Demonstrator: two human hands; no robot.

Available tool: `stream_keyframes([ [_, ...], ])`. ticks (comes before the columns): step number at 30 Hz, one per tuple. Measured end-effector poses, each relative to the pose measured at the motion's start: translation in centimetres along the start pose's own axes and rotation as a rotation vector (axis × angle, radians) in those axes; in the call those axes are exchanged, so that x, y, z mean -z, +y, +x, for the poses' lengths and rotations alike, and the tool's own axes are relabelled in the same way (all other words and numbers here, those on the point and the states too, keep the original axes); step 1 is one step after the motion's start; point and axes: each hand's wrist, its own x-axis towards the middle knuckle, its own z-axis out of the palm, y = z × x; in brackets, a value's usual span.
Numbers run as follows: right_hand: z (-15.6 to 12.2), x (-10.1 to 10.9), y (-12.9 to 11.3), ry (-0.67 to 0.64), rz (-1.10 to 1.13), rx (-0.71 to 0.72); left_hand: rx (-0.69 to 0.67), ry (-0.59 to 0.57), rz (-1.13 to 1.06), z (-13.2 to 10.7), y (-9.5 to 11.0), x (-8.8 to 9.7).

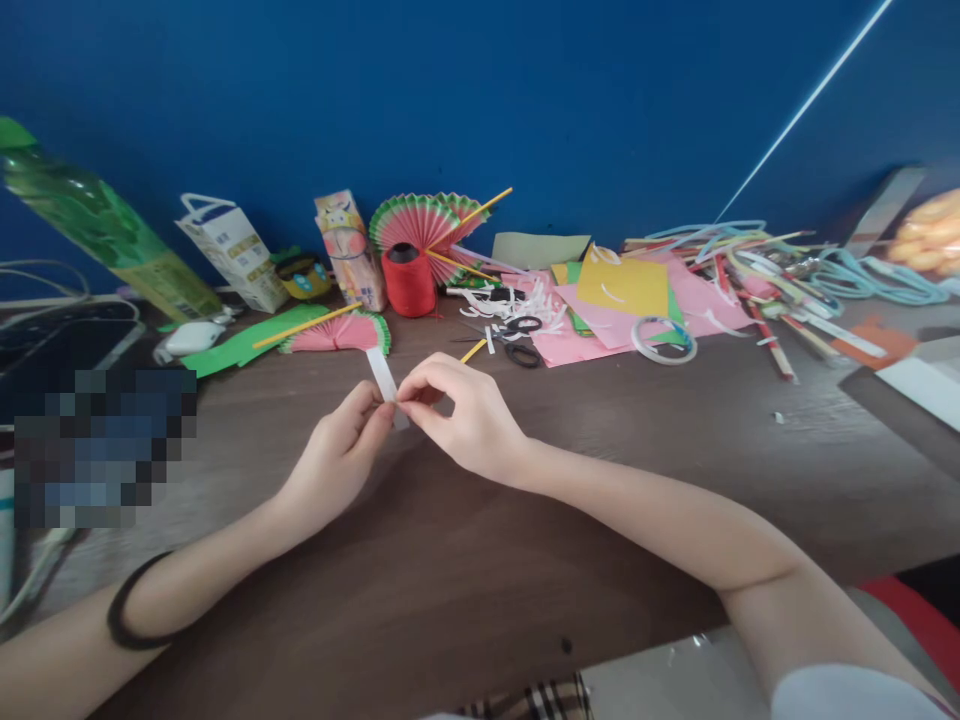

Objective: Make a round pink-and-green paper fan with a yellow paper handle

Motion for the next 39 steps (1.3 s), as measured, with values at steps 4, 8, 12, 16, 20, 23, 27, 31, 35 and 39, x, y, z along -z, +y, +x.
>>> stream_keyframes([
  [4,-0.05,-0.01,-0.05,0.000,-0.014,0.029,-0.013,0.016,-0.013,-0.02,0.04,-0.03],
  [8,-0.20,-0.04,0.02,-0.008,-0.030,0.069,0.022,0.026,-0.043,-0.13,0.06,-0.11],
  [12,-0.38,-0.16,0.10,-0.014,-0.059,0.121,0.041,0.023,-0.069,-0.25,0.01,-0.18],
  [16,-0.47,-0.25,0.17,-0.024,-0.075,0.148,0.039,0.011,-0.083,-0.29,0.06,-0.15],
  [20,-0.45,-0.20,0.22,-0.041,-0.082,0.155,0.043,0.007,-0.082,-0.26,0.06,-0.08],
  [23,-0.42,-0.15,0.25,-0.052,-0.084,0.166,0.032,0.003,-0.100,-0.17,0.03,-0.06],
  [27,-0.43,-0.14,0.27,-0.060,-0.087,0.187,0.033,0.002,-0.154,0.08,0.14,-0.01],
  [31,-0.49,-0.24,0.39,-0.029,-0.054,0.157,0.073,-0.002,-0.213,0.37,0.28,0.10],
  [35,-0.48,-0.34,0.56,0.041,0.033,0.071,0.121,-0.016,-0.333,0.51,0.23,0.13],
  [39,-0.35,-0.30,0.73,0.013,-0.052,0.118,0.127,-0.032,-0.354,0.53,0.20,0.08],
])
